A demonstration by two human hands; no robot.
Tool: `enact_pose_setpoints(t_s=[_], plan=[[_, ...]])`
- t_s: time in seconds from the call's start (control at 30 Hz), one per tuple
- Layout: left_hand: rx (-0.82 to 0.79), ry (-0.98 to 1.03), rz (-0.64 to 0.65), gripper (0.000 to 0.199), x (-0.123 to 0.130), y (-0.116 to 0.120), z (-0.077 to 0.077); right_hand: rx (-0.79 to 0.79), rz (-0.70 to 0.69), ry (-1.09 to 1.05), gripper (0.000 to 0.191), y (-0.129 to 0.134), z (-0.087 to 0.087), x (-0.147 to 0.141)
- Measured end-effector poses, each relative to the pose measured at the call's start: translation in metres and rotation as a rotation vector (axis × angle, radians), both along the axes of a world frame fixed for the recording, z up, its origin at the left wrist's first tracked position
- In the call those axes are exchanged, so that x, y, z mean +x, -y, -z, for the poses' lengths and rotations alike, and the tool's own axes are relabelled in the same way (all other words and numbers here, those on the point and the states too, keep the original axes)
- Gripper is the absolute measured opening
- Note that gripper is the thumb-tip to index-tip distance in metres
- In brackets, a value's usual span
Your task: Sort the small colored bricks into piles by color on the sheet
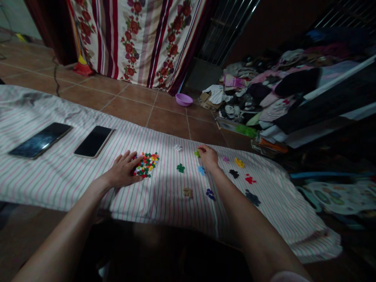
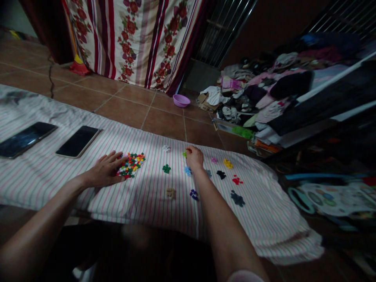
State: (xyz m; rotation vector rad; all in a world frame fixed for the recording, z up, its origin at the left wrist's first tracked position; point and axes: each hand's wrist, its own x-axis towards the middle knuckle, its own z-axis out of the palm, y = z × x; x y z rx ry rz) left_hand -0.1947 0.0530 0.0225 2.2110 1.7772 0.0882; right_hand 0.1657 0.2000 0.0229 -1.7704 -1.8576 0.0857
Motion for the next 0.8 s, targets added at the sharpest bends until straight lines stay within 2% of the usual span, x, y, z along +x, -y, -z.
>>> enact_pose_setpoints(t_s=[0.3, 0.8], plan=[[0.002, -0.009, -0.006, 0.082, -0.0002, -0.0002, 0.0012, -0.013, -0.083, 0.143, 0.027, -0.0092, 0.0076, 0.0013], [0.034, 0.009, 0.014, 0.08, -0.0011, -0.0004, 0.003, 0.038, -0.128, 0.15, 0.031, 0.0, 0.0041, -0.0075]])
